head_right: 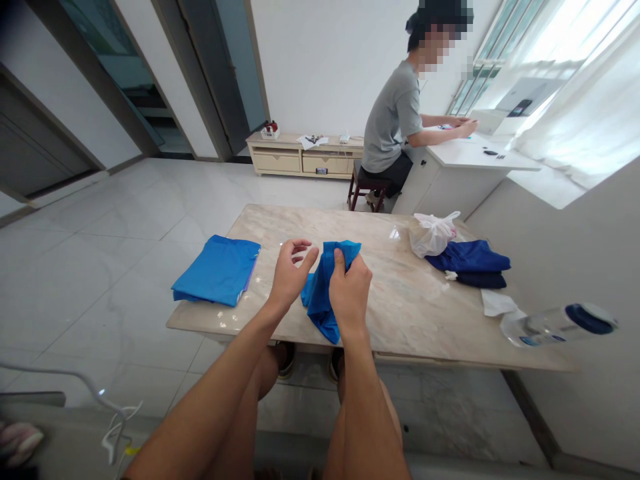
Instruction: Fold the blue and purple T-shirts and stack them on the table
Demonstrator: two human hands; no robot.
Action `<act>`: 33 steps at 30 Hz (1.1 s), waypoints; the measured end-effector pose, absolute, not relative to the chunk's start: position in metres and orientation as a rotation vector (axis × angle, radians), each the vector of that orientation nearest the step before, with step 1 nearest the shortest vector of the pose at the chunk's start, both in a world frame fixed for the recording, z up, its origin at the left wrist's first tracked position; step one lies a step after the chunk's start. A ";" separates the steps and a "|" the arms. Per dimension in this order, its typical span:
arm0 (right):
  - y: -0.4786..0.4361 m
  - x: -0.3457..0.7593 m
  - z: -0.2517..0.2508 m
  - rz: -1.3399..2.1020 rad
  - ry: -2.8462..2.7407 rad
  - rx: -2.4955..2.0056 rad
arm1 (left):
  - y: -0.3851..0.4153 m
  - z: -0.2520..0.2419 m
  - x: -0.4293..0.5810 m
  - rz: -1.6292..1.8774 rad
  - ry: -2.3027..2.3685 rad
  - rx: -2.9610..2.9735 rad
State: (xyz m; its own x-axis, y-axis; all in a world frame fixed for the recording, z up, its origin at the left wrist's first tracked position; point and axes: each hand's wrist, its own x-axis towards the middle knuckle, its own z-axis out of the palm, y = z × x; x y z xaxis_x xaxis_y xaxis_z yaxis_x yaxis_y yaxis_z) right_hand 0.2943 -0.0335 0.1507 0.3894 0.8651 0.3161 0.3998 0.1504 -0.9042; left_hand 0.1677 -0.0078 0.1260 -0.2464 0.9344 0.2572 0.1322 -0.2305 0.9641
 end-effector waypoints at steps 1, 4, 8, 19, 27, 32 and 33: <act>-0.033 0.294 0.150 0.509 -1.215 -1.442 | -0.007 0.129 0.165 1.554 1.326 1.337; -0.032 0.292 0.150 0.573 -1.233 -1.402 | -0.008 0.133 0.159 1.480 1.144 1.302; -0.032 0.289 0.150 0.629 -1.235 -1.367 | -0.010 0.131 0.160 1.319 1.013 1.259; -0.031 0.293 0.146 0.680 -1.237 -1.412 | -0.010 0.128 0.158 1.208 1.038 1.422; -0.032 0.291 0.149 0.657 -1.357 -1.427 | -0.010 0.131 0.153 1.459 1.149 1.386; -0.033 0.296 0.147 0.588 -1.432 -1.476 | -0.010 0.131 0.151 1.523 1.109 1.329; -0.033 0.296 0.146 0.581 -1.442 -1.477 | -0.011 0.131 0.151 1.528 1.106 1.320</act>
State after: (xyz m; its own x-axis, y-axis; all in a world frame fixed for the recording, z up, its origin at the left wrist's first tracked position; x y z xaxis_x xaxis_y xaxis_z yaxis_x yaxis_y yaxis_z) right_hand 0.2964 -0.0331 0.1457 0.1893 0.9420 0.2770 0.4864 0.1551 -0.8599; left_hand 0.1508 -0.0106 0.1308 -0.1197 0.9534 0.2770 -0.0347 -0.2829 0.9585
